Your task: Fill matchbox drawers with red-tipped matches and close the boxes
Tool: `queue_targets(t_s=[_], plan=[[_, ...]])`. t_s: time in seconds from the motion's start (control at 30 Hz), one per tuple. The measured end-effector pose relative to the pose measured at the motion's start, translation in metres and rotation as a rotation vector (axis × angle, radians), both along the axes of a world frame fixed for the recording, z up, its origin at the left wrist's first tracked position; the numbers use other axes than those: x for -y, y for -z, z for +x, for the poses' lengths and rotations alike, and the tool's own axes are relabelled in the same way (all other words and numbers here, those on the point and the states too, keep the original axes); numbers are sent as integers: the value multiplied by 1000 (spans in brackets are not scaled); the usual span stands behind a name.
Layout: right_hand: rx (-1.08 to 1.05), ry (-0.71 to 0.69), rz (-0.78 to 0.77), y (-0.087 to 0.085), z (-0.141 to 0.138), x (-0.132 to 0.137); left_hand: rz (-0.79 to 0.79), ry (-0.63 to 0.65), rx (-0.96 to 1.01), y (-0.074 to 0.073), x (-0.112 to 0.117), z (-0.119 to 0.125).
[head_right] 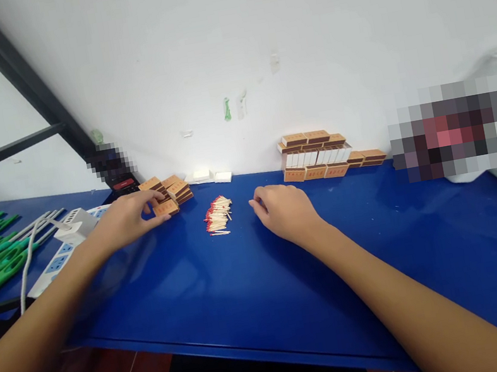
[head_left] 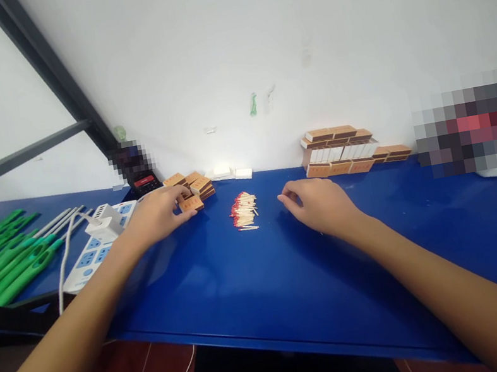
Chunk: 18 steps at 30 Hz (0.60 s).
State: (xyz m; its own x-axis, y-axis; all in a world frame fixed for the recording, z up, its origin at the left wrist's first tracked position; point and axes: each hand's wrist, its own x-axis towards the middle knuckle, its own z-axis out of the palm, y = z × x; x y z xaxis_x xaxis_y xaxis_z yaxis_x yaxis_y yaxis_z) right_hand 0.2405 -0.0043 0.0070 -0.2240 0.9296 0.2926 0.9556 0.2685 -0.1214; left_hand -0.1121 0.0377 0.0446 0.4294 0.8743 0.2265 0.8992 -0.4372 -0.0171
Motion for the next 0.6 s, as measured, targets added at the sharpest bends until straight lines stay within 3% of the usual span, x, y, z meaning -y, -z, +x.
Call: queue_targets(t_s=[0.27,0.6], plan=[[5,-1,-1,-1,-1,1,130,-23,-115,15,-9,2],[17,11,-19,-2,-1,2,172,-22,-242,10,-14,14]])
